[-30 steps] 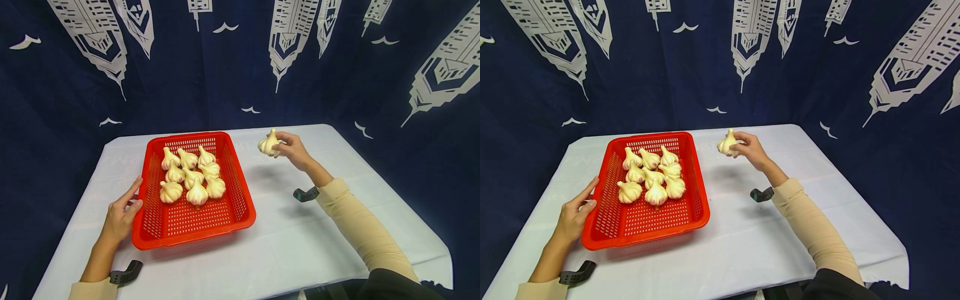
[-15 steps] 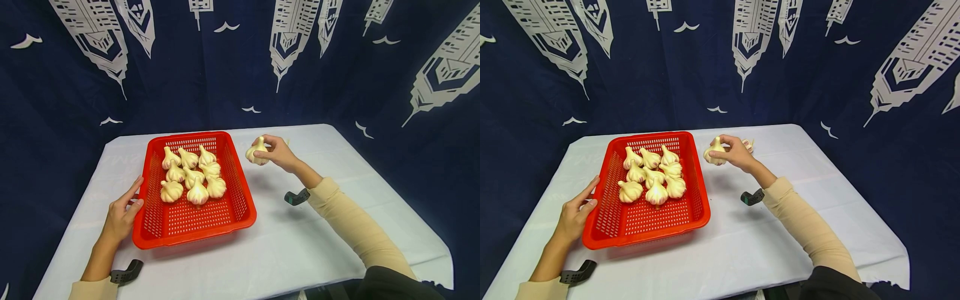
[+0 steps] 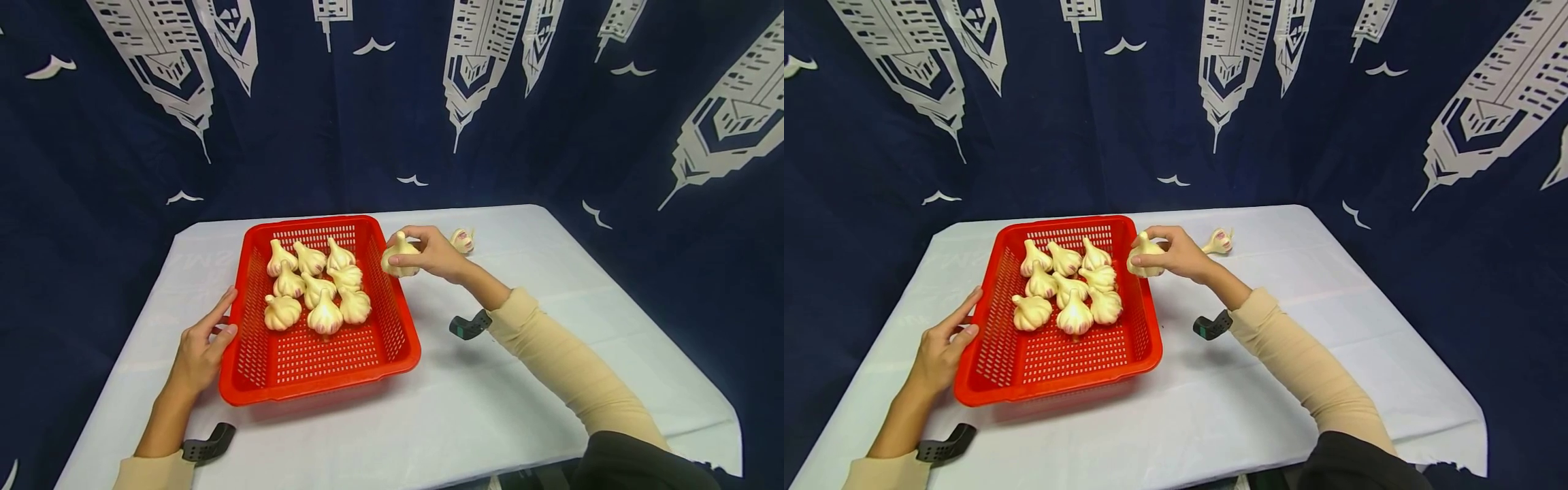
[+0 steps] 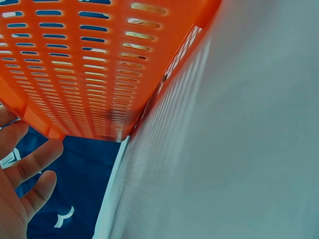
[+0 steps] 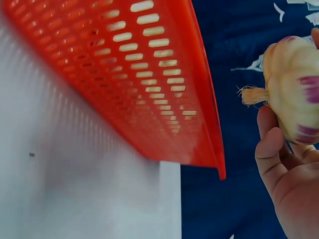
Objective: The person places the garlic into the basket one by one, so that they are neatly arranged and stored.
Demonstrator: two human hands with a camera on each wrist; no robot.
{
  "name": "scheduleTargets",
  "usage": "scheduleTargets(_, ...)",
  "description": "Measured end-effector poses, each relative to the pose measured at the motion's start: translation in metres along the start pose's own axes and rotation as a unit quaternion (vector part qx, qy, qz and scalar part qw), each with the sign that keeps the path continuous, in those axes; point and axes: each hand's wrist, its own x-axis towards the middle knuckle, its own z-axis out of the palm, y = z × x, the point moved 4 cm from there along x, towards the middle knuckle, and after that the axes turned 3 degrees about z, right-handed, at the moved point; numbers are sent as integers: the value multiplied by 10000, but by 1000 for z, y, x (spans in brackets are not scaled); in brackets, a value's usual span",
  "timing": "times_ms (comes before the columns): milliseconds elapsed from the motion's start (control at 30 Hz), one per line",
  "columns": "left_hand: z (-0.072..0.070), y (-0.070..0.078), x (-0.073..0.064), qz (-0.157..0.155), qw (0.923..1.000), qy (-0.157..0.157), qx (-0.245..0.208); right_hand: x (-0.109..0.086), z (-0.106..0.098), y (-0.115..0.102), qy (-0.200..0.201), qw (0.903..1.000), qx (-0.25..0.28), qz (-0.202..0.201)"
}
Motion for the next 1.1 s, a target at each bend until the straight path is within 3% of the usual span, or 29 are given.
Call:
scheduleTargets(433, 0, 0, 0, -18, 10000, -20, 45, 6, 17, -13, -419, 9986, -324, -19)
scheduleTargets(833, 0, 1, 0, -38, 10000, -7, 56, 15, 26, -21, -298, 9990, -170, -293)
scheduleTargets(1100, 0, -1, 1, -20, 10000, -28, 60, 18, 35, -23, -462, 9987, 59, -227)
